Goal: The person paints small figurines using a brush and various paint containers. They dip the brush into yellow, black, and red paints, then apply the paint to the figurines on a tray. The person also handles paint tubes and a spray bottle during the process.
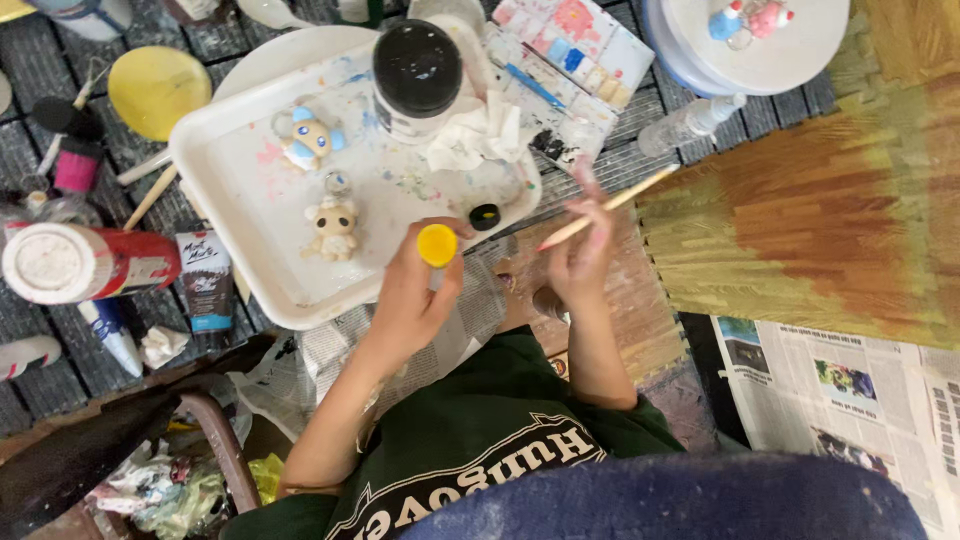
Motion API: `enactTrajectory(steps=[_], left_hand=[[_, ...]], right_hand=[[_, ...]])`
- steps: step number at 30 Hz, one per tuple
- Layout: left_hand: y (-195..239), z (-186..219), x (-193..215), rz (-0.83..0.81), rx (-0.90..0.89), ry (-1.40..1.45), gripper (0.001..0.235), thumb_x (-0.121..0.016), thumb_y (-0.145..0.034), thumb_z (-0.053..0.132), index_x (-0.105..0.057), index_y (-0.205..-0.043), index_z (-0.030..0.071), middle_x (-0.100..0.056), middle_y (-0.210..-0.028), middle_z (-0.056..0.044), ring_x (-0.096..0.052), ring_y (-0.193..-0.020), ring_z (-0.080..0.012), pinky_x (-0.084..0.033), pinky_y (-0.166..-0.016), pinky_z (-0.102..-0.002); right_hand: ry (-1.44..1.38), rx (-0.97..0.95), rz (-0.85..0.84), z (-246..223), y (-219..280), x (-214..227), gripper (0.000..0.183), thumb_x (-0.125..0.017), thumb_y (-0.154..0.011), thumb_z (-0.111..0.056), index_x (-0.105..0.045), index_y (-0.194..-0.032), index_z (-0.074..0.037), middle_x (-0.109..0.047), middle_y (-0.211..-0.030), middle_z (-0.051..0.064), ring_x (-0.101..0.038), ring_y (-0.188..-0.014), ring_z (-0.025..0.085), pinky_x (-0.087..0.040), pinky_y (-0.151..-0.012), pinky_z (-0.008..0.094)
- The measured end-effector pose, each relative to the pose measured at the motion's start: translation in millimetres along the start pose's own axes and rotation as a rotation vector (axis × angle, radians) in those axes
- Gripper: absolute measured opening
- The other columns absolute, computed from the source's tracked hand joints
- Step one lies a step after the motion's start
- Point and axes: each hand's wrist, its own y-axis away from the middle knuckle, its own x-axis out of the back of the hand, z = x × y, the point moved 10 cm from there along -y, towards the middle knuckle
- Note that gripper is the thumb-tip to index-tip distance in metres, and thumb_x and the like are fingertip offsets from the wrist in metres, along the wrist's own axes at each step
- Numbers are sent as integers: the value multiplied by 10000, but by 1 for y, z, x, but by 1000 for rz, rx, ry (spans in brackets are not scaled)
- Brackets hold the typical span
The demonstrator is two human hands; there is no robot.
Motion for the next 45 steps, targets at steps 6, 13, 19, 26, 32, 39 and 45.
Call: enactTrajectory(steps=[6,13,19,26,32,39,45], left_hand=[[-31,-7,-65,-122,6,-134,586,-812,-871,293,-500,-1248,-30,-696,-1006,-210,-713,-944,-396,-556,-758,-423],[-36,-24,-91,-91,28,-204,336,-770,-920,235,-600,-1134,39,-710,-876,-181,-712,-811,-390,-540,-671,-443],[-31,-9,-86,8,-129,-327,263,-768,-874,115,-625,-1093,84,-713,-963,-132,-690,-868,-364,-524,-735,-456],[-24,1,-69,26,-197,-357,304,-750,-836,47,-655,-1120,96,-725,-1027,-106,-689,-932,-351,-533,-799,-451],[-19,12,-46,186,-299,-583,344,-735,-794,16,-663,-1125,77,-739,-1092,-77,-690,-1024,-312,-504,-881,-441],[-14,19,-50,275,-380,-756,309,-748,-879,59,-668,-1175,90,-717,-1059,-45,-668,-1111,-242,-426,-916,-410],[-17,10,-43,281,-359,-766,313,-748,-877,112,-652,-1174,92,-724,-1099,-21,-648,-1144,-226,-382,-945,-413]], right_hand=[[157,109,-255,-43,-1,-1,648,-639,-953,41,-389,-1519,-154,-511,-1554,189,-555,-1365,352,-396,-1178,531],[134,-68,-159,21,34,38,623,-550,-911,116,-472,-1488,-107,-611,-1421,197,-663,-1144,310,-471,-1001,422],[455,-117,450,123,6,125,742,-707,-1031,-90,-232,-1599,-142,-408,-1548,225,-456,-1439,353,-410,-1268,458],[26,-342,310,215,-23,118,642,-672,-1106,-97,-319,-1641,-124,-620,-1408,160,-624,-1272,279,-538,-1140,460],[-211,-88,142,81,-6,118,724,-680,-1086,-99,-208,-1616,-246,-620,-1291,97,-628,-968,176,-581,-772,285],[303,160,-307,-58,8,19,673,-860,-824,-120,-535,-1396,-260,-625,-1163,103,-721,-907,279,-583,-657,376],[351,108,-356,-62,-12,3,664,-896,-794,-149,-584,-1358,-308,-603,-1176,103,-714,-868,295,-574,-623,382]])
